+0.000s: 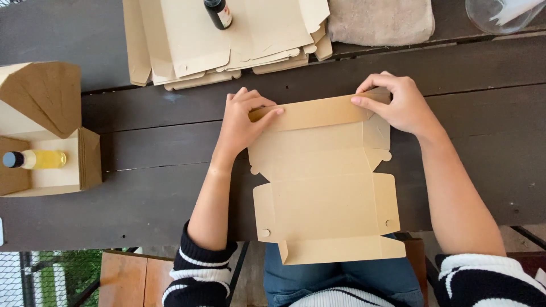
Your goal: The person assembles a flat cardboard box by folding and tucking its flaps into place. They work on a wooden table with other flat boxes, a bottle, a cloth, and a pitcher nearby. The person completes one box and begins folding another.
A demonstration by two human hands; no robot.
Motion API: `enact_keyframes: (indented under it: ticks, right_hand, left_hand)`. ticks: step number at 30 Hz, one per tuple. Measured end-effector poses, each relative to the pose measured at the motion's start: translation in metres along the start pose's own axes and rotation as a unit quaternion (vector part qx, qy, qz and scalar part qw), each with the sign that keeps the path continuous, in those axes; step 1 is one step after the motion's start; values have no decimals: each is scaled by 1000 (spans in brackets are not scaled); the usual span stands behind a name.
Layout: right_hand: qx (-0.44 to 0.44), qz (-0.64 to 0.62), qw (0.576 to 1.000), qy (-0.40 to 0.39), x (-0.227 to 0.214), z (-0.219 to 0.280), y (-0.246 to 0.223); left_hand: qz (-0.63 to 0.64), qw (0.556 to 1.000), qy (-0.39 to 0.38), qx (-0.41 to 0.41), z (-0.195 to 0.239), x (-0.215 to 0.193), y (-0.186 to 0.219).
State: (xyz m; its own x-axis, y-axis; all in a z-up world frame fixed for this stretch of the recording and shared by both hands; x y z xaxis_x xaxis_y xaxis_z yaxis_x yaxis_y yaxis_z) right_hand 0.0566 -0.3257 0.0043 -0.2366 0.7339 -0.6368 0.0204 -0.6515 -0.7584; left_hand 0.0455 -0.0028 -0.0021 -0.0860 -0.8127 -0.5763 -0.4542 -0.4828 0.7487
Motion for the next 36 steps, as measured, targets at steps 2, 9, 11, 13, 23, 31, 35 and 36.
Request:
enact_keyframes:
  ticks: [2,9,11,13,23,31,35,36]
  right_hand:
    - [-49,98,993,37,7,-3,7]
    - [-188,288,924,169,38,-2,6]
    - [-191,289,922,172,40,-3,9]
    - [-197,292,919,175,41,-4,9]
    - [-212,270,916,208,51,-1,1]
    - [-242,287,899,226,60,-5,-6]
    - [-239,273,907,216,63,-6,-4]
    - [-241,277,905,214,62,-7,-6]
  left_hand:
    - [7,1000,9,-6,-1,-1,2]
    - [35,999,21,-1,-2,-1,7]
    - [36,999,23,-1,-2,-1,7]
    - [37,999,26,1,-2,0,6]
    - [50,998,25,13,-1,5,7]
    - [41,998,26,35,-1,7,8]
    - [48,998,33,32,0,9,7]
    - [49,998,36,31,-1,8,7]
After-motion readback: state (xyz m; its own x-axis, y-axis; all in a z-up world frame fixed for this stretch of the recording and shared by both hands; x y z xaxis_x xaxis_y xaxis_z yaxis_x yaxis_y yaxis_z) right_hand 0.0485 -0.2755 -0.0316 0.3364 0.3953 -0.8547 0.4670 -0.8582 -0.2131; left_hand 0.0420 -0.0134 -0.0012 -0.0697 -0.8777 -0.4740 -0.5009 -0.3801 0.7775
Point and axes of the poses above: each hand's wrist, its own z-axis away from the middle knuckle, its own x-axis out of the palm, y = z × x, the point moved 3 cm from there along -z, towards the middle knuckle, and after that the axes turned 8 degrees about x, right-handed, at the moved point
